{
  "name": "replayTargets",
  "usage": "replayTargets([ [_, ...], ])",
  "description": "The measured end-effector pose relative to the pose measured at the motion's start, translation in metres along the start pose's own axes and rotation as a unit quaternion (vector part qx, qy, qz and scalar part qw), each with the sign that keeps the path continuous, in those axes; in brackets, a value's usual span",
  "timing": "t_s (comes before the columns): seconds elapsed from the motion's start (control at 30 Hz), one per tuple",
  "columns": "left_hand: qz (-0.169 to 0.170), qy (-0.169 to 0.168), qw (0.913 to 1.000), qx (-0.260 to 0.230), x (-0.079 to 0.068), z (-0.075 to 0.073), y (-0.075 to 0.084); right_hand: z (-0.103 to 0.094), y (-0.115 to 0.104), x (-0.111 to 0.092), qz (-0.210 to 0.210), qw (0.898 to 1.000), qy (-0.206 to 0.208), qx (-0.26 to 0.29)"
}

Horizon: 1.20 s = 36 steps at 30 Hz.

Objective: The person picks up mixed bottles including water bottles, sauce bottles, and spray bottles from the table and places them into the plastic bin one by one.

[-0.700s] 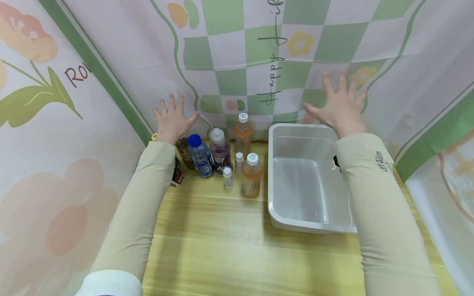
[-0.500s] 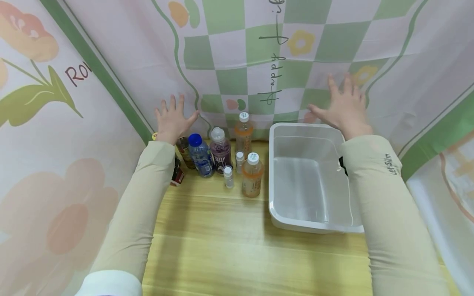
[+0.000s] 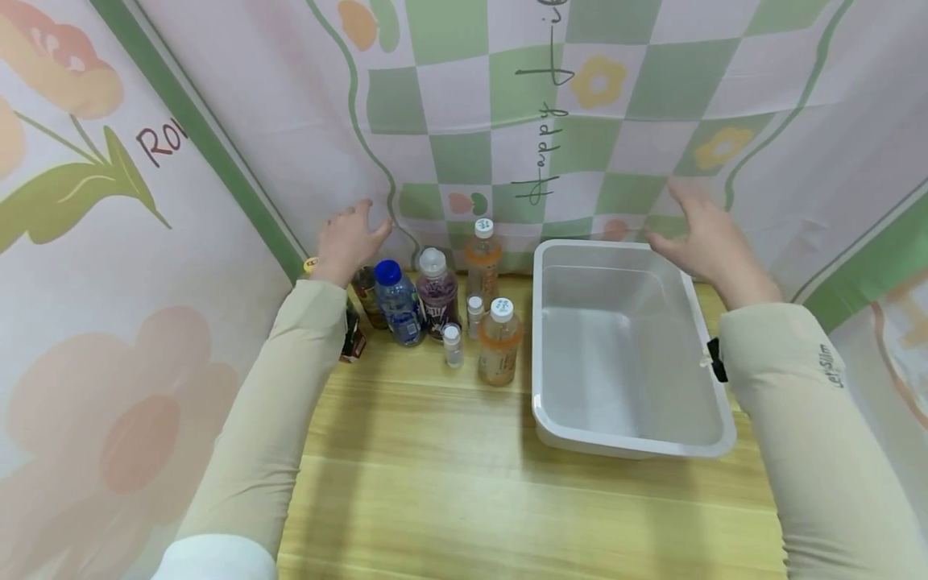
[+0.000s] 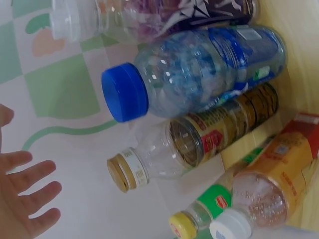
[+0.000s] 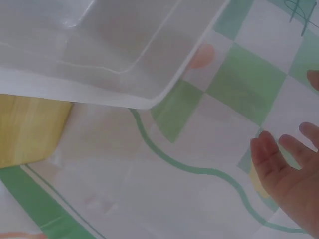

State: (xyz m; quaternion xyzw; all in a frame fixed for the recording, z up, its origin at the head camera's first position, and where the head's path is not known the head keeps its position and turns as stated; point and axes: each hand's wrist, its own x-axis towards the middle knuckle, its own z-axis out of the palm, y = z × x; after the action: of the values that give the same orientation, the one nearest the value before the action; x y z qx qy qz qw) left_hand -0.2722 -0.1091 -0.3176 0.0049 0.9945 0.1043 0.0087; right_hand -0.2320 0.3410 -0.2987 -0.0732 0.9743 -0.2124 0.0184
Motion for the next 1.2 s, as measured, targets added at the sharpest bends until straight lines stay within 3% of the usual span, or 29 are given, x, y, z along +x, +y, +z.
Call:
replayTargets([
  [0.43, 0.049, 0.015, 0.9984, -0.026, -0.003, 0.010, 0.006, 0.038, 0.048, -0.029, -0.006, 1.000, -0.021, 0.000],
  [0.57, 0.054, 0.012, 0.9981, -0.026, -0.004, 0.013, 0.001, 0.051, 0.059, -0.036, -0.010, 1.000, -0.011, 0.011],
  [0.7, 0.053, -0.009, 0.9981, -0.029, -0.006, 0.017, -0.006, 0.063, 0.065, -0.040, -0.045, 0.999, 0.015, 0.005],
  [0.87, 0.048, -0.021, 0.9981, -0.034, -0.010, 0.021, -0.012, 0.069, 0.068, -0.045, -0.077, 0.996, 0.033, -0.005],
  [1.2, 0.075, 0.003, 0.9957, -0.054, -0.018, 0.027, -0.024, 0.072, 0.086, -0.060, -0.115, 0.993, 0.036, 0.014],
])
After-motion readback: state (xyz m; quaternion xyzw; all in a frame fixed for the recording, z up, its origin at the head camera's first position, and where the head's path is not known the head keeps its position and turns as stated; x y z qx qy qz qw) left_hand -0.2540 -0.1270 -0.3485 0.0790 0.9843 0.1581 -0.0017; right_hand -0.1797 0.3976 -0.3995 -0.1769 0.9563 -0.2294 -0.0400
